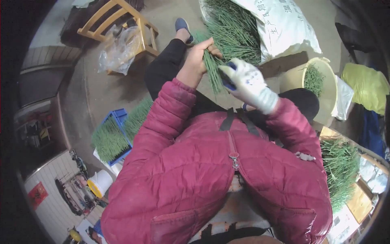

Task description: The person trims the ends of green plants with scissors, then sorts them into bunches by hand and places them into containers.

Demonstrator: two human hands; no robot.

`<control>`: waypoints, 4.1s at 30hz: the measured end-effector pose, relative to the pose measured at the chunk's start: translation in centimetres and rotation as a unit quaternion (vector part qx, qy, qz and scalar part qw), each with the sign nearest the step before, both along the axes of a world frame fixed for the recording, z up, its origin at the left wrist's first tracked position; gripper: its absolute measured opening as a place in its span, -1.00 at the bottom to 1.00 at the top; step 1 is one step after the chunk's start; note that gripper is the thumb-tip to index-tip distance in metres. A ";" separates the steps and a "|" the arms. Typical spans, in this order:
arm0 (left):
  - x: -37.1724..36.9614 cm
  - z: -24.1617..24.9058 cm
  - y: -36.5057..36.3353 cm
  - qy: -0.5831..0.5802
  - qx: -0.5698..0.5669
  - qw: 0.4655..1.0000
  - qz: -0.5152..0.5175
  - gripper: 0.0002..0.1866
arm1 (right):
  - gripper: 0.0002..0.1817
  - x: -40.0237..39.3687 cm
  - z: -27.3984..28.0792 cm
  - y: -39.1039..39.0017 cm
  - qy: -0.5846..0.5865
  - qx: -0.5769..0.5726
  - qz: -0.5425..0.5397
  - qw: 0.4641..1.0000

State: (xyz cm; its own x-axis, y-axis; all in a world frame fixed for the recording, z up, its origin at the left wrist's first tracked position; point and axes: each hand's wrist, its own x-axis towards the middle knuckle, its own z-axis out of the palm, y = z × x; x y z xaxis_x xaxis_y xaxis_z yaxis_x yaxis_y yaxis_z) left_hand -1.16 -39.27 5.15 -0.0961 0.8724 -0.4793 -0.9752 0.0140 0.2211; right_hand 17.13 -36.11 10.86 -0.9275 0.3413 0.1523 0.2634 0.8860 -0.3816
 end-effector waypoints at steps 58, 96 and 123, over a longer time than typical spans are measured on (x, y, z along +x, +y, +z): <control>-0.1 -2.9 -3.3 0.262 -0.088 0.955 -0.106 -0.80 | -0.70 3.2 -5.9 0.8 0.118 -0.521 -0.247 0.808; -2.4 0.4 -2.5 0.322 -0.062 0.935 -0.136 -0.79 | -0.75 5.6 1.5 -3.7 0.110 -0.413 -0.138 0.893; -1.6 0.3 -2.1 0.390 -0.237 0.871 -0.182 -0.26 | -0.77 10.4 1.7 -0.3 -0.093 -0.534 -0.151 0.827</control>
